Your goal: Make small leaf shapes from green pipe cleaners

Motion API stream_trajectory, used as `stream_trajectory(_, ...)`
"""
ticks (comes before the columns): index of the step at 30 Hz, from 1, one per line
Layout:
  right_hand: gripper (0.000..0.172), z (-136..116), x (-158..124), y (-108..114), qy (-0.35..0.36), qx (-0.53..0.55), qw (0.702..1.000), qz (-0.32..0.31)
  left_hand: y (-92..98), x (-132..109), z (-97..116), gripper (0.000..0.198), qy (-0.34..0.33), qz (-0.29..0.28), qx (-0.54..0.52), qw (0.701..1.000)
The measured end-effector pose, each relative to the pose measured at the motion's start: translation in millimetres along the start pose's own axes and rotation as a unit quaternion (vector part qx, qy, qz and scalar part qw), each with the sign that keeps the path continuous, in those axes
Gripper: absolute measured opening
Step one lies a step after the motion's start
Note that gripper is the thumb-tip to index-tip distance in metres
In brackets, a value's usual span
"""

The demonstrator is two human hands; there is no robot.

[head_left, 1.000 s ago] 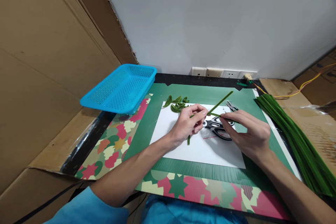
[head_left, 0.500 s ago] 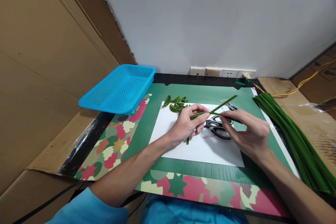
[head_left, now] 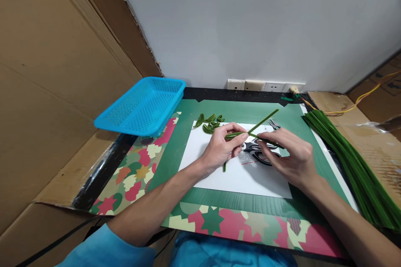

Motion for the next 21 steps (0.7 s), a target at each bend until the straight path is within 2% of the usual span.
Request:
stream_trajectory(3,0.022,0.4,0.7,-1.6,0.005,0.010,1.000,-0.019,2.0,0.5,-0.7,0.024,-0.002,0.010,-0.014,1.000)
stream_trajectory(8,0.032,-4.3,0.2,-4.5,0.061,0.029,0.996,-0.055,3.7,1.0,0.3,0.025,0.019,0.012,-0.059,0.998)
stream_trajectory(11,0.033,-5.3,-1.6,-2.0,0.083,0.007,0.996,-0.028,2.2,0.6,1.2,0.026,0.033,0.000,-0.072,0.997)
stream_trajectory(17,0.036,-8.6,-10.8,5.3,0.134,-0.109,0.985,0.026,-5.1,-2.7,-2.7,0.028,0.039,-0.052,-0.051,0.997)
stream_trajectory(21,0.040,-8.8,-15.1,6.7,0.174,-0.148,0.973,0.030,-6.4,-3.9,-4.8,0.025,0.038,-0.074,-0.035,0.996)
Point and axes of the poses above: each hand's wrist, its own x-axis towards the middle knuckle, its own y-axis out of the back of the hand, z = x × y, the point moved 6 cm from there along x, towards the middle knuckle, and after that the axes turned 10 degrees about -y, right-handed, at the moved point
